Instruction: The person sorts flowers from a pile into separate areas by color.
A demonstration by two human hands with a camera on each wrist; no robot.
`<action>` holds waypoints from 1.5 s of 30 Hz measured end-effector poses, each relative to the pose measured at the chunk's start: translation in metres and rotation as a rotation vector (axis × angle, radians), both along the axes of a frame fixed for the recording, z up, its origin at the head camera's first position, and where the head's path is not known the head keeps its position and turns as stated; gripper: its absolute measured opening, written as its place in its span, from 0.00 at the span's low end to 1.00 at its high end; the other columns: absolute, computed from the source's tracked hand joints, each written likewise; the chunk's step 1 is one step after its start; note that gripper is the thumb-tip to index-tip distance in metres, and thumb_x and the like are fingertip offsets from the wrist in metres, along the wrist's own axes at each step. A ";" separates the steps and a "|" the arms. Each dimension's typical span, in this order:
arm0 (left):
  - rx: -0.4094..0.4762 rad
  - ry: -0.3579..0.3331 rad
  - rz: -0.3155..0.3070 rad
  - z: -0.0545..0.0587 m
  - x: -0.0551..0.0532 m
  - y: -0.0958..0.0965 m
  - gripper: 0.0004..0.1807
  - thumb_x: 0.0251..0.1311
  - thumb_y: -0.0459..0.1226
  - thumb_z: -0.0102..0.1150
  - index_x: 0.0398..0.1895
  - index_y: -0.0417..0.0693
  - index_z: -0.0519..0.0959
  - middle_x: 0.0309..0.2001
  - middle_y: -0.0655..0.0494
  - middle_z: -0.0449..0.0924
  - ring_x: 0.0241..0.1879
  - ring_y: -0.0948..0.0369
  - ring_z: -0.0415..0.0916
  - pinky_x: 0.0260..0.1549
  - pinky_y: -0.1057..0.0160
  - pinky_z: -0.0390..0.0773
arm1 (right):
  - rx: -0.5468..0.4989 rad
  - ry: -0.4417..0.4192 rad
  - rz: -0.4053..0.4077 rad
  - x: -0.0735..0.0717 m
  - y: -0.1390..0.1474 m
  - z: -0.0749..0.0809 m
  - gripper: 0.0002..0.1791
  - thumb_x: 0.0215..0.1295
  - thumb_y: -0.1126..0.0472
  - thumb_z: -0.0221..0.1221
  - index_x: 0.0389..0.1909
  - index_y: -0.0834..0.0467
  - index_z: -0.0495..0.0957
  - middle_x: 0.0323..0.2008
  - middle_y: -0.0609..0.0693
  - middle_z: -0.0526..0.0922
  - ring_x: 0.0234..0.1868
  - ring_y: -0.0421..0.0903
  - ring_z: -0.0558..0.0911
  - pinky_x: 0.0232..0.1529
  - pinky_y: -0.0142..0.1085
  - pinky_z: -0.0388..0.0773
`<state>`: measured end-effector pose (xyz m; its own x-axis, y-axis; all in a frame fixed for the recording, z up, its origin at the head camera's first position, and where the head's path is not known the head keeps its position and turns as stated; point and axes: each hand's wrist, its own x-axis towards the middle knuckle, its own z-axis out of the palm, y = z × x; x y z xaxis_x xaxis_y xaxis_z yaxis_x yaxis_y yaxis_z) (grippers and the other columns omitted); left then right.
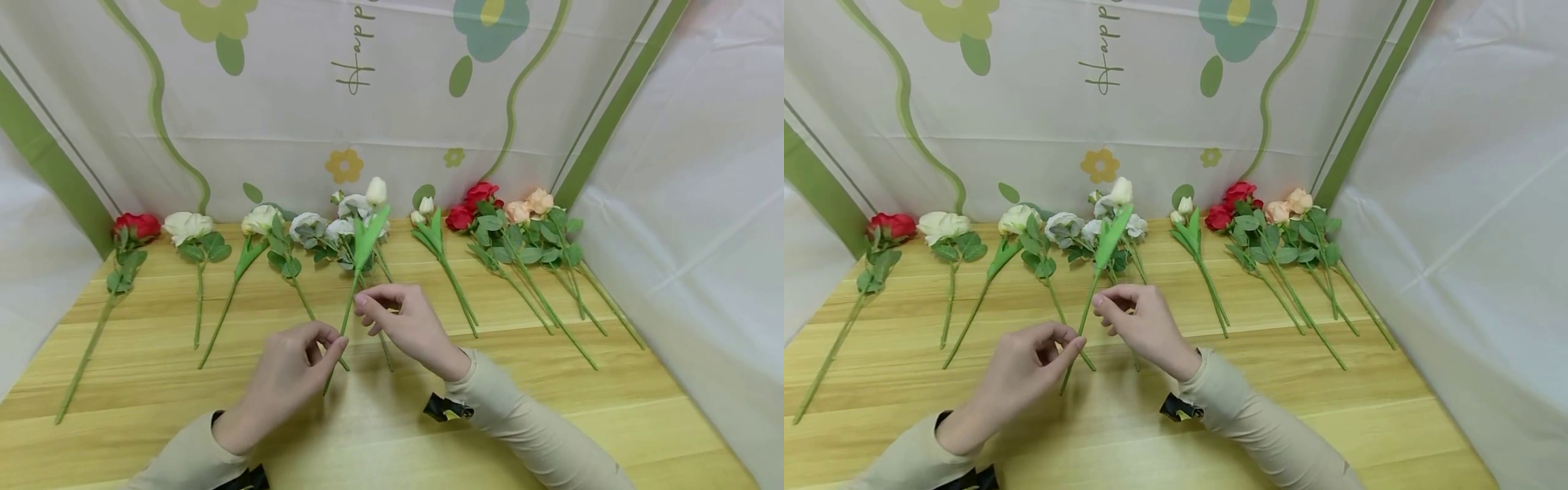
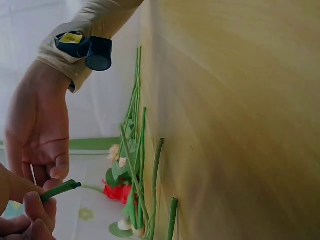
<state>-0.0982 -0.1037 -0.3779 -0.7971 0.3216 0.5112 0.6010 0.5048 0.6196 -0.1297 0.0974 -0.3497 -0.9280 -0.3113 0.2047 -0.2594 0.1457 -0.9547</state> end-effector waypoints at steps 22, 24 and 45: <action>-0.293 -0.078 0.122 0.011 -0.001 -0.006 0.10 0.61 0.42 0.67 0.22 0.57 0.81 0.22 0.69 0.77 0.19 0.74 0.71 0.17 0.69 0.70 | 0.640 0.063 -0.240 -0.062 0.084 0.021 0.12 0.69 0.64 0.59 0.27 0.65 0.84 0.18 0.55 0.80 0.18 0.47 0.78 0.20 0.37 0.75; -0.299 -0.088 0.124 0.013 -0.002 -0.008 0.10 0.62 0.42 0.67 0.22 0.57 0.81 0.22 0.69 0.77 0.19 0.74 0.71 0.17 0.68 0.70 | 0.739 0.067 -0.264 -0.072 0.102 0.020 0.17 0.70 0.64 0.59 0.20 0.63 0.81 0.15 0.53 0.78 0.16 0.45 0.76 0.19 0.36 0.72; -0.351 -0.183 0.107 0.018 -0.002 -0.017 0.11 0.64 0.42 0.63 0.23 0.57 0.82 0.21 0.70 0.75 0.16 0.69 0.64 0.15 0.66 0.66 | 0.976 -0.044 -0.343 -0.108 0.148 0.007 0.29 0.69 0.63 0.58 0.07 0.53 0.62 0.06 0.45 0.63 0.09 0.41 0.63 0.15 0.34 0.63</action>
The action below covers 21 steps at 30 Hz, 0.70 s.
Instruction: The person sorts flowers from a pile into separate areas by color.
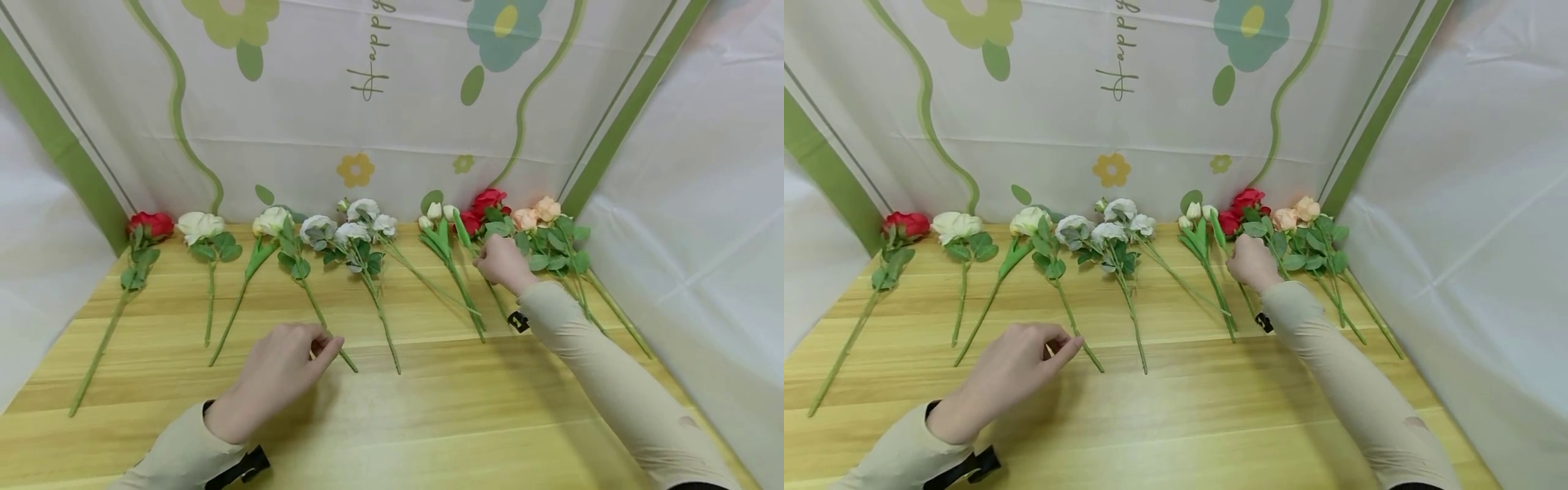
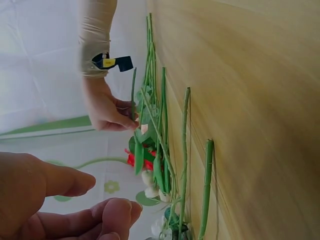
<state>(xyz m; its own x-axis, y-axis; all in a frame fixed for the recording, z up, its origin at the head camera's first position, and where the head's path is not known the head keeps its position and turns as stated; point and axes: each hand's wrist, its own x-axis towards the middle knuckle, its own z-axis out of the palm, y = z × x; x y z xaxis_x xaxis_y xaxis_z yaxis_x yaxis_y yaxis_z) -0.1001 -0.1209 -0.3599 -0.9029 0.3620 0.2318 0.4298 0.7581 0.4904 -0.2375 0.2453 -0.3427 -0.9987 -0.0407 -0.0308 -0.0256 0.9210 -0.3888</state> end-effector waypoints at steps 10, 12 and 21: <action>-0.018 -0.049 -0.004 0.000 0.000 -0.001 0.13 0.65 0.43 0.62 0.22 0.56 0.83 0.18 0.71 0.73 0.13 0.69 0.61 0.13 0.66 0.63 | 0.115 -0.100 0.030 -0.013 -0.012 -0.018 0.25 0.61 0.66 0.59 0.07 0.53 0.61 0.08 0.45 0.57 0.11 0.42 0.60 0.14 0.35 0.62; -0.022 -0.055 -0.004 0.000 0.000 -0.001 0.13 0.65 0.43 0.62 0.22 0.56 0.83 0.17 0.71 0.72 0.13 0.69 0.60 0.13 0.66 0.62 | 0.132 -0.123 0.038 -0.014 -0.014 -0.021 0.24 0.60 0.65 0.60 0.08 0.53 0.62 0.08 0.45 0.58 0.12 0.42 0.61 0.14 0.35 0.62; -0.033 -0.086 0.012 0.004 0.000 -0.003 0.14 0.66 0.44 0.62 0.20 0.57 0.81 0.17 0.69 0.71 0.14 0.68 0.61 0.13 0.66 0.62 | 0.127 -0.193 0.025 -0.008 -0.026 -0.019 0.26 0.57 0.54 0.71 0.13 0.55 0.64 0.12 0.46 0.60 0.15 0.42 0.63 0.16 0.36 0.64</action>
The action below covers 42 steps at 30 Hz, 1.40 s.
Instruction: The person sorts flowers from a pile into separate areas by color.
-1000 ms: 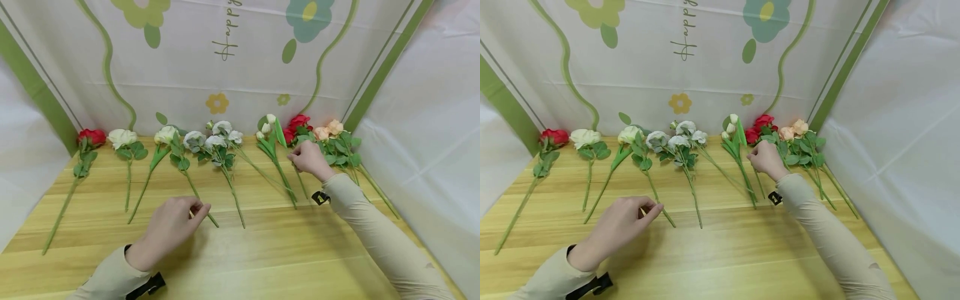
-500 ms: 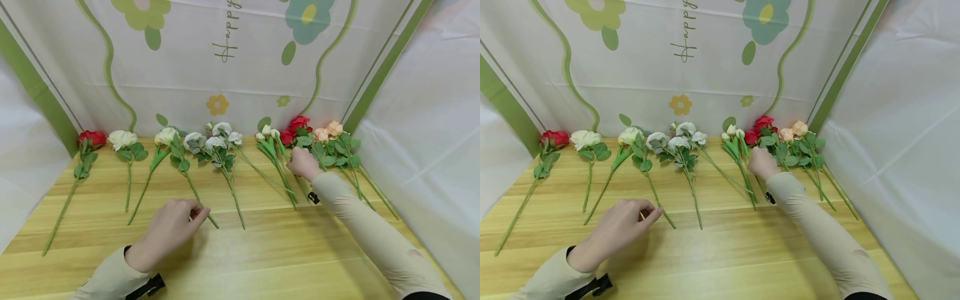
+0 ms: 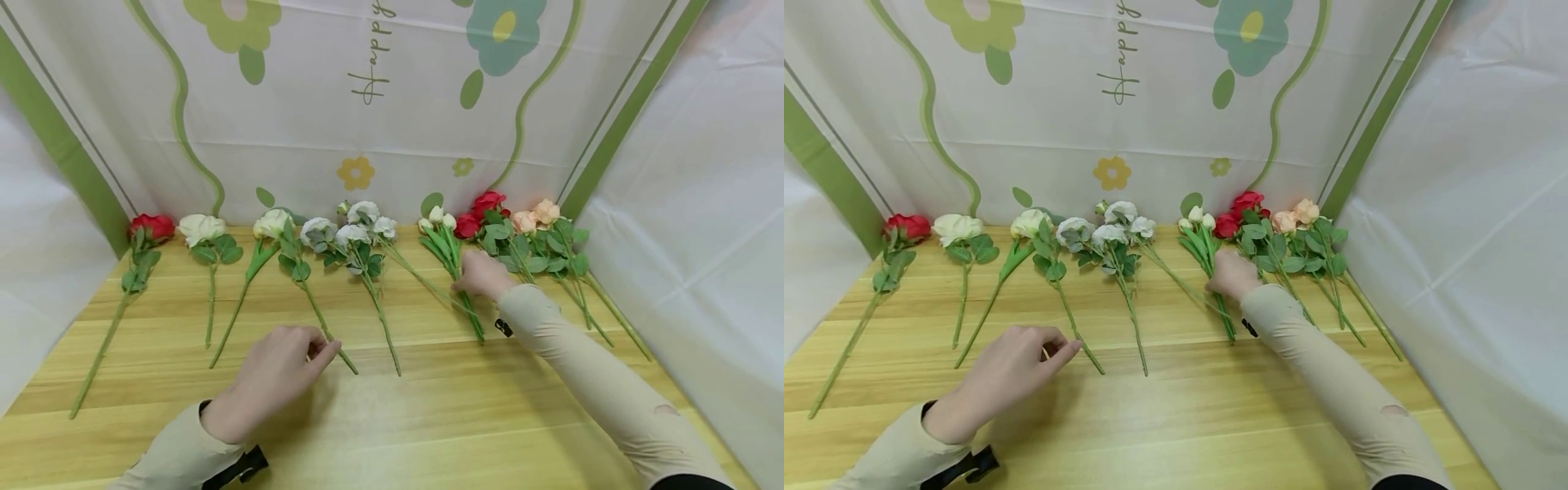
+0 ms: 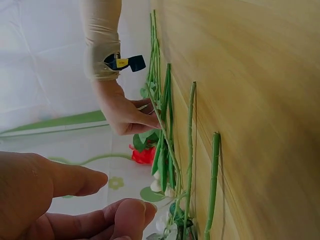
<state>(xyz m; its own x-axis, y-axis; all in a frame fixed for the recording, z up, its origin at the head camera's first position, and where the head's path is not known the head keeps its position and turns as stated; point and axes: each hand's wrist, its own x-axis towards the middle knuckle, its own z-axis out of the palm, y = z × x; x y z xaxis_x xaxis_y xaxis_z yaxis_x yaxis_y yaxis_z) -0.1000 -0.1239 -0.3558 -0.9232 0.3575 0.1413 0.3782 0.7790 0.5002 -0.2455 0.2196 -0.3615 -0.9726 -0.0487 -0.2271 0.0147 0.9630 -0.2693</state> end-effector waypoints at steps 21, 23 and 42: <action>-0.213 -0.169 0.279 0.006 -0.055 -0.089 0.23 0.71 0.48 0.48 0.18 0.46 0.67 0.18 0.49 0.67 0.17 0.56 0.66 0.12 0.58 0.65 | -0.218 0.297 0.062 0.057 0.007 0.029 0.27 0.69 0.52 0.59 0.09 0.52 0.66 0.09 0.43 0.56 0.13 0.41 0.55 0.17 0.35 0.55; -0.241 -0.209 0.299 0.003 -0.060 -0.097 0.23 0.71 0.49 0.46 0.19 0.45 0.67 0.22 0.44 0.69 0.20 0.53 0.69 0.14 0.56 0.67 | -0.266 0.316 0.065 0.064 0.004 0.030 0.25 0.70 0.53 0.59 0.11 0.53 0.71 0.09 0.44 0.58 0.13 0.42 0.57 0.19 0.37 0.59; -0.315 -0.453 0.206 -0.016 -0.078 -0.113 0.04 0.61 0.32 0.50 0.30 0.39 0.72 0.30 0.43 0.71 0.26 0.51 0.66 0.22 0.55 0.65 | -0.385 0.271 0.114 0.085 -0.019 0.030 0.14 0.70 0.53 0.60 0.29 0.56 0.86 0.20 0.47 0.79 0.19 0.44 0.72 0.26 0.40 0.71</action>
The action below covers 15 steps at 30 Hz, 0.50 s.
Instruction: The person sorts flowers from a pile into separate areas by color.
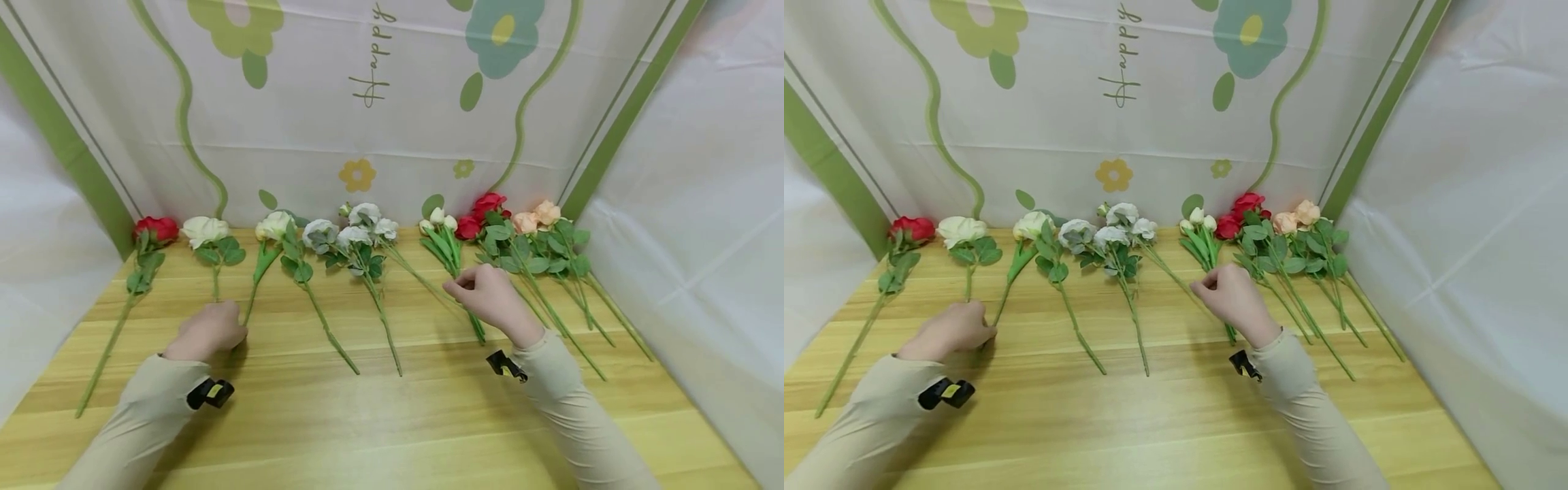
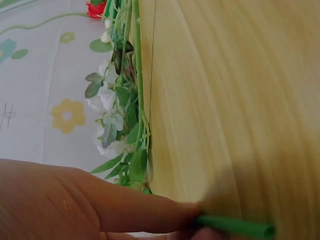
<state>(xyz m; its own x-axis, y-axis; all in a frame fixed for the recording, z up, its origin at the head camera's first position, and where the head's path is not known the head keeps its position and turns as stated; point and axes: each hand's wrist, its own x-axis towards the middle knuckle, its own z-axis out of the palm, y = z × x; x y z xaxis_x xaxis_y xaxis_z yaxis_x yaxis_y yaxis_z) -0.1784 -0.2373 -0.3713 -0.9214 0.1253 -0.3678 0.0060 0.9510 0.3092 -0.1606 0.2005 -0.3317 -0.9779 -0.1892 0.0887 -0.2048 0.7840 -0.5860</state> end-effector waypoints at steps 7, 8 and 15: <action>0.044 0.018 -0.056 -0.001 -0.002 -0.003 0.03 0.56 0.31 0.50 0.27 0.40 0.72 0.28 0.45 0.71 0.25 0.53 0.66 0.22 0.56 0.66 | -0.020 -0.017 0.012 0.000 -0.003 -0.002 0.13 0.70 0.54 0.60 0.31 0.57 0.86 0.22 0.46 0.81 0.21 0.44 0.75 0.27 0.39 0.74; 0.056 0.019 -0.063 -0.001 -0.002 -0.004 0.04 0.56 0.31 0.50 0.26 0.41 0.71 0.27 0.46 0.70 0.24 0.54 0.65 0.22 0.57 0.66 | -0.019 -0.015 0.014 0.000 -0.003 -0.003 0.13 0.70 0.54 0.60 0.31 0.57 0.86 0.22 0.46 0.81 0.21 0.44 0.75 0.27 0.39 0.74; 0.183 0.020 -0.078 0.000 -0.007 -0.012 0.21 0.62 0.30 0.46 0.11 0.52 0.62 0.10 0.61 0.58 0.11 0.65 0.56 0.15 0.65 0.61 | -0.022 -0.006 0.025 0.002 -0.007 -0.005 0.11 0.69 0.56 0.61 0.31 0.58 0.86 0.22 0.46 0.81 0.19 0.44 0.73 0.26 0.39 0.72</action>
<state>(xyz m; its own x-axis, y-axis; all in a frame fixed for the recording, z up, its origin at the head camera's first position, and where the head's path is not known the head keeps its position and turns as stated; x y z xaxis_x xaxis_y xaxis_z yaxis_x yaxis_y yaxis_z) -0.1854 -0.2490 -0.3709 -0.9132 0.2601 -0.3138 0.0857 0.8752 0.4761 -0.1590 0.1932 -0.3368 -0.9735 -0.2114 0.0868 -0.2201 0.7657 -0.6043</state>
